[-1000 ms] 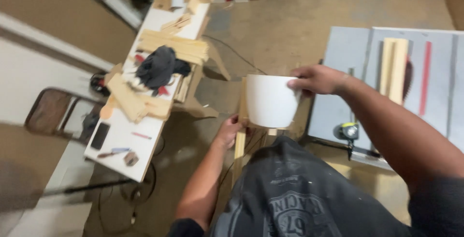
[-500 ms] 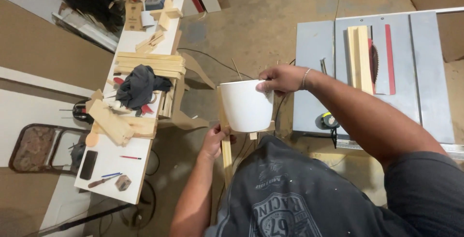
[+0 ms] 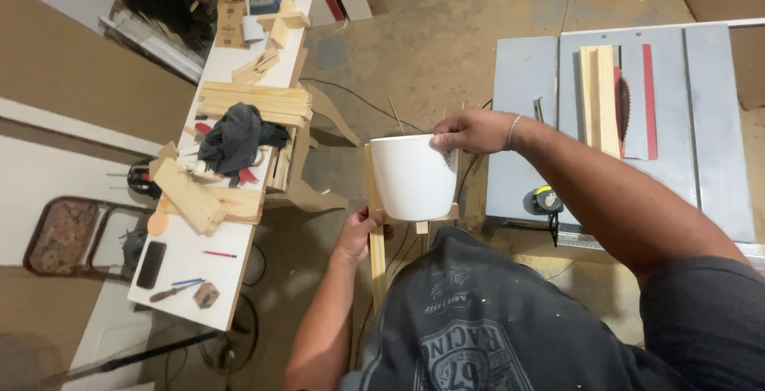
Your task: Measuring and checking the fit of wooden cross-lap joint components and a table saw sled in a workshop environment.
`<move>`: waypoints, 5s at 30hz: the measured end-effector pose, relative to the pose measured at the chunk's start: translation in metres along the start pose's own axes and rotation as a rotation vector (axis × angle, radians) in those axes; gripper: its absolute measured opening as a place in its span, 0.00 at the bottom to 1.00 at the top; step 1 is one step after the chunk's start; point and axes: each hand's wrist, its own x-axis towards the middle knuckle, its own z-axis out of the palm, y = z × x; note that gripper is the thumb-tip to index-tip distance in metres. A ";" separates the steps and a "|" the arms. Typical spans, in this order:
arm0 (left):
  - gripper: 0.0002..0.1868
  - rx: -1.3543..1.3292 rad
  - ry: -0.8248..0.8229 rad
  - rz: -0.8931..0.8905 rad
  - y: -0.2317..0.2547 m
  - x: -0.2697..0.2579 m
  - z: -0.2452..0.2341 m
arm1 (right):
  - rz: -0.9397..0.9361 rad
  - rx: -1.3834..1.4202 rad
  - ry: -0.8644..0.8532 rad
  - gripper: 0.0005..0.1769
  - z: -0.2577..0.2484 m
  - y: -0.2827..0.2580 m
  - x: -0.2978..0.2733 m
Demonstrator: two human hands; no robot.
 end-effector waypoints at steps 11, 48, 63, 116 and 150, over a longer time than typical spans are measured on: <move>0.16 0.052 0.023 -0.019 -0.020 0.017 -0.029 | -0.006 -0.058 -0.004 0.23 0.008 -0.007 -0.006; 0.22 0.104 0.055 -0.006 0.033 -0.015 0.043 | -0.127 -0.128 -0.043 0.23 -0.027 -0.006 -0.010; 0.14 -0.158 0.033 0.237 -0.019 0.018 0.030 | -0.154 -0.170 -0.068 0.21 -0.036 -0.055 0.006; 0.21 -0.137 0.229 0.253 -0.019 0.034 0.000 | -0.249 -0.228 -0.101 0.20 -0.029 -0.088 0.053; 0.15 -0.230 0.187 0.365 0.030 -0.044 0.064 | -0.083 -0.243 -0.109 0.18 -0.043 -0.085 0.039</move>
